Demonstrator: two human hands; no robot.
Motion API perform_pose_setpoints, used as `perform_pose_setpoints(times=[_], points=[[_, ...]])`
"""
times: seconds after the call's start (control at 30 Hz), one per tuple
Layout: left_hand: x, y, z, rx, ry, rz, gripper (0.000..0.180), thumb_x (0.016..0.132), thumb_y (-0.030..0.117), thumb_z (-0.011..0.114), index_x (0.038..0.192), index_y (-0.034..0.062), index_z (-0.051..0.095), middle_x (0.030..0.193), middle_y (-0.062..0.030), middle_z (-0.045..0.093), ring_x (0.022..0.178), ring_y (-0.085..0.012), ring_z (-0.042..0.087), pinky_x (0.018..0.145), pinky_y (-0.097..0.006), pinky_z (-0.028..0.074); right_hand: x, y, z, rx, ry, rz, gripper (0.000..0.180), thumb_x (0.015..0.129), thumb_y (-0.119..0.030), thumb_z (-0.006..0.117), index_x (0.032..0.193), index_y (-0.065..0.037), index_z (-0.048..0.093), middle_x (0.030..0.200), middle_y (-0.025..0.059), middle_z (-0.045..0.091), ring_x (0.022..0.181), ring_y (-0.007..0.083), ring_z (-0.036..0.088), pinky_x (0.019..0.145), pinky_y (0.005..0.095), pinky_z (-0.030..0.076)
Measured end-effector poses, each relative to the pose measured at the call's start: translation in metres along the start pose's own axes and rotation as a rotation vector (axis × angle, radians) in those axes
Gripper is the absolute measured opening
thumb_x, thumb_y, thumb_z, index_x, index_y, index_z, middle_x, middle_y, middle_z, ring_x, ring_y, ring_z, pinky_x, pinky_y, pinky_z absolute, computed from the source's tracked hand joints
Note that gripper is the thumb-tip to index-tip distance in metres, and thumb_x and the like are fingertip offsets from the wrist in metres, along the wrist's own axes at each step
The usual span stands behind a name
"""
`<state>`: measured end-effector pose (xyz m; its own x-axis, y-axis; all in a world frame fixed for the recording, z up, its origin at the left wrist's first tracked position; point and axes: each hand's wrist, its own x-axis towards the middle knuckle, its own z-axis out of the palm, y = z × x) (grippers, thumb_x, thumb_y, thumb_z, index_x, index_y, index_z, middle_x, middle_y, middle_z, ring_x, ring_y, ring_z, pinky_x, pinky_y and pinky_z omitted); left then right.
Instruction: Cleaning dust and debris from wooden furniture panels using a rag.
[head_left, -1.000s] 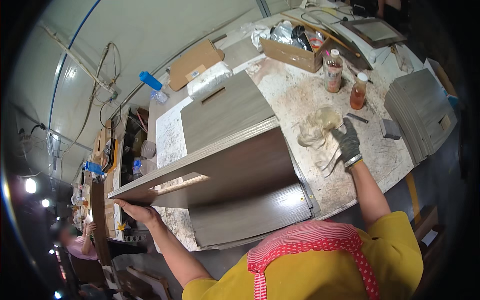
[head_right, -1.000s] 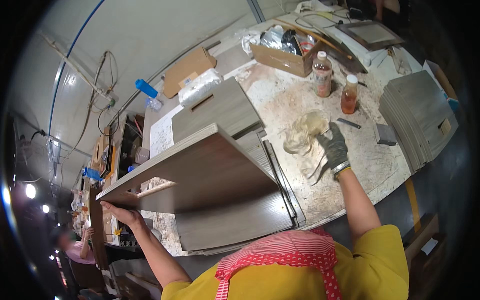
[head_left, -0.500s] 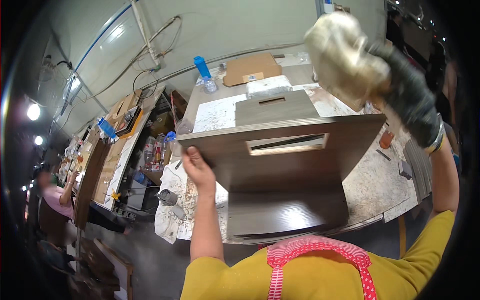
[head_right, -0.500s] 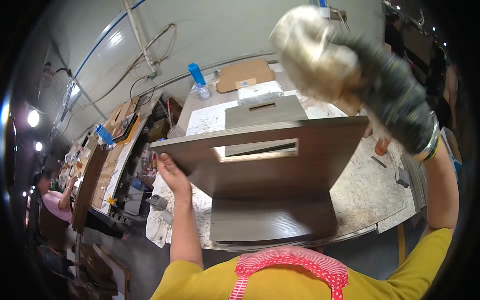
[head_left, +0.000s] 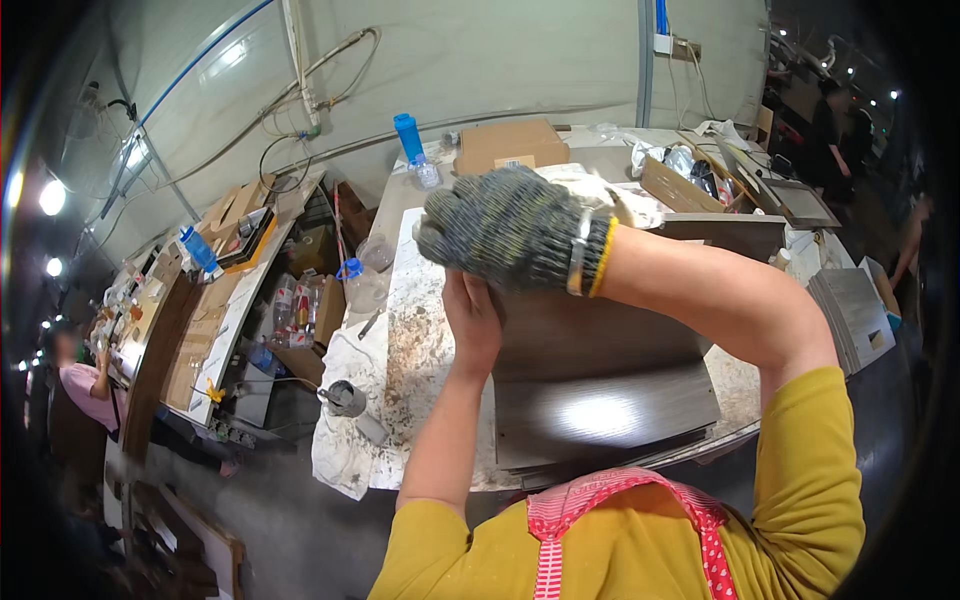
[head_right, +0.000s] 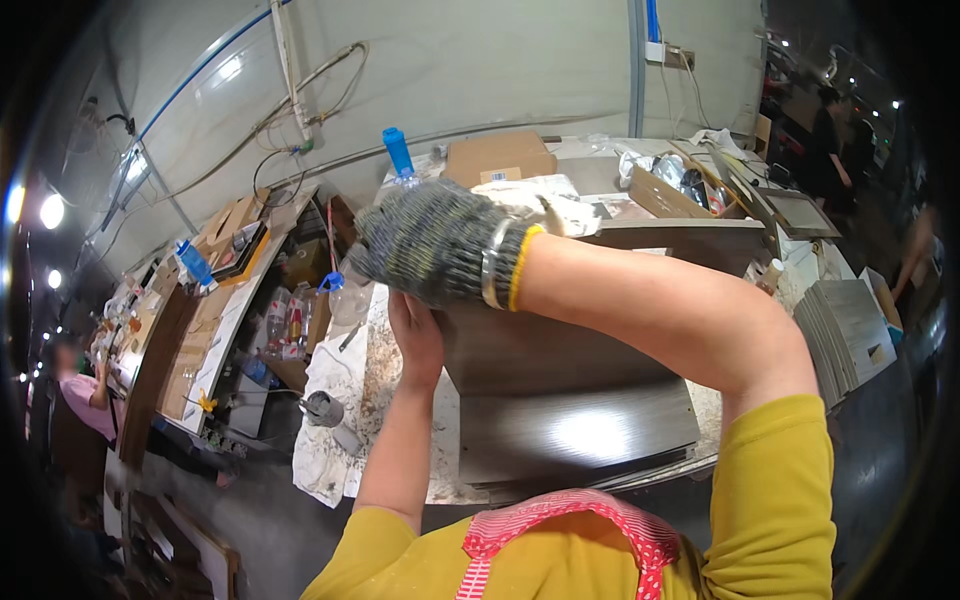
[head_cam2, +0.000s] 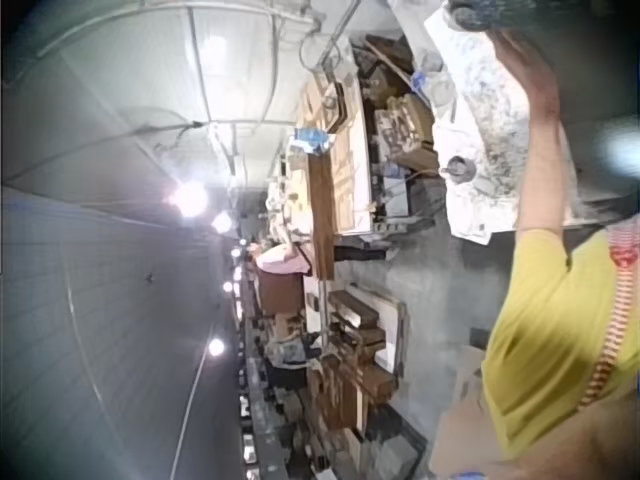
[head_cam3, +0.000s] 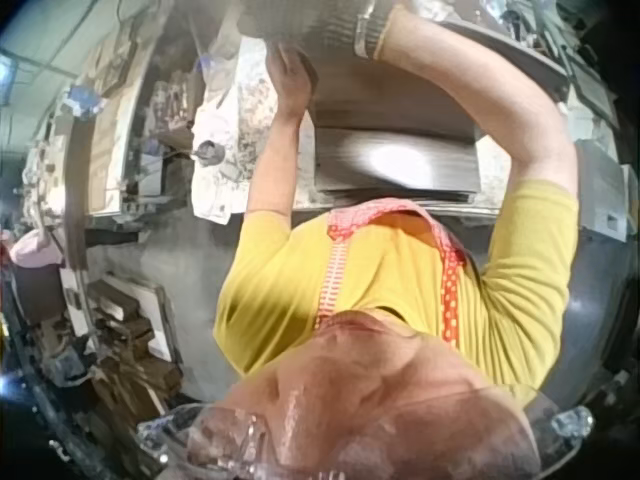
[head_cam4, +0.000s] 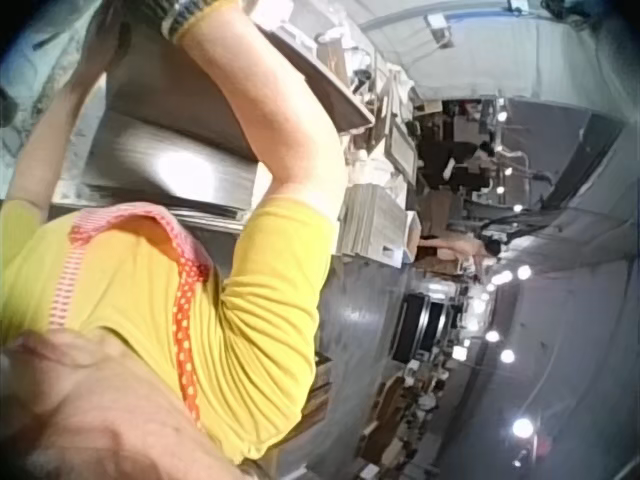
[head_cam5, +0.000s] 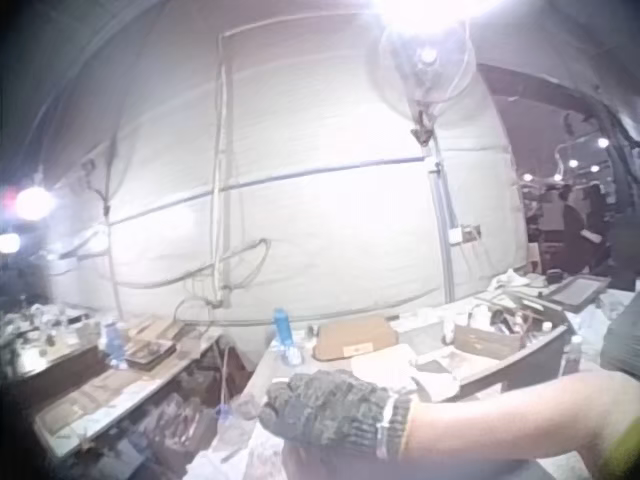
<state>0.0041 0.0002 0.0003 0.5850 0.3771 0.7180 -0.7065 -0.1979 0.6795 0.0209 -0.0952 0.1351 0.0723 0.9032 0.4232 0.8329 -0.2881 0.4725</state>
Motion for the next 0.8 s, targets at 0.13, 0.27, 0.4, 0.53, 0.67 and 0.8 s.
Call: perform_pose_setpoints(times=[0.13, 0.27, 0.4, 0.53, 0.67, 0.8], points=[[0.001, 0.013, -0.007, -0.005, -0.052, -0.059, 0.038, 0.094, 0.029, 0.032, 0.109, -0.003, 0.046, 0.08, -0.0076, 0.054, 0.067, -0.0128, 0.043, 0.06, -0.027, 0.037, -0.035, 0.007, -0.017, 0.065, 0.074, -0.04, 0.022, 0.074, -0.012, 0.051, 0.095, -0.013, 0.056, 0.091, 0.0075, 0.056, 0.078, 0.0245, 0.058, 0.058, 0.0349, 0.048], [0.003, 0.008, -0.002, 0.098, -0.044, -0.038, 0.038, 0.094, 0.03, 0.033, 0.108, -0.003, 0.046, 0.079, -0.0078, 0.054, 0.067, -0.0136, 0.043, 0.06, -0.027, 0.036, -0.047, 0.015, -0.027, -0.085, 0.096, -0.045, 0.025, 0.07, -0.011, 0.054, 0.095, -0.011, 0.056, 0.096, 0.0077, 0.057, 0.084, 0.0243, 0.058, 0.062, 0.0352, 0.049], [0.004, -0.007, 0.0, -0.071, -0.069, -0.126, 0.04, 0.094, 0.03, 0.033, 0.109, -0.0046, 0.046, 0.081, -0.0133, 0.055, 0.07, -0.0187, 0.047, 0.065, -0.03, 0.039, -0.021, 0.013, -0.002, -0.044, 0.146, -0.081, 0.026, 0.072, -0.013, 0.052, 0.098, -0.011, 0.055, 0.097, 0.0069, 0.057, 0.08, 0.0228, 0.058, 0.065, 0.0329, 0.048], [0.006, -0.011, -0.014, 0.105, 0.026, -0.001, 0.041, 0.094, 0.031, 0.035, 0.104, -0.0068, 0.047, 0.077, -0.0125, 0.055, 0.073, -0.0169, 0.049, 0.066, -0.029, 0.04, -0.057, 0.026, -0.024, 0.129, -0.125, 0.109, 0.032, 0.073, -0.014, 0.057, 0.105, -0.015, 0.055, 0.104, 0.0074, 0.054, 0.085, 0.0232, 0.056, 0.069, 0.0335, 0.048], [0.008, 0.004, 0.013, 0.087, 0.046, -0.034, 0.039, 0.093, 0.03, 0.037, 0.102, -0.0066, 0.048, 0.084, -0.0118, 0.055, 0.078, -0.0153, 0.048, 0.07, -0.026, 0.04, -0.084, 0.041, -0.04, -0.023, -0.214, 0.124, 0.026, 0.075, -0.017, 0.057, 0.101, -0.013, 0.056, 0.095, 0.0065, 0.056, 0.081, 0.0234, 0.056, 0.068, 0.0342, 0.047], [-0.015, -0.064, 0.007, 0.549, 0.017, 0.397, 0.038, 0.084, 0.014, 0.046, 0.116, -0.0053, 0.041, 0.109, -0.0189, 0.049, 0.098, -0.0333, 0.047, 0.088, -0.04, 0.036, -0.051, 0.02, -0.001, 0.086, 0.175, 0.112, 0.011, 0.077, -0.016, 0.047, 0.085, -0.013, 0.055, 0.075, 0.0109, 0.054, 0.069, 0.0244, 0.056, 0.058, 0.0351, 0.046]])
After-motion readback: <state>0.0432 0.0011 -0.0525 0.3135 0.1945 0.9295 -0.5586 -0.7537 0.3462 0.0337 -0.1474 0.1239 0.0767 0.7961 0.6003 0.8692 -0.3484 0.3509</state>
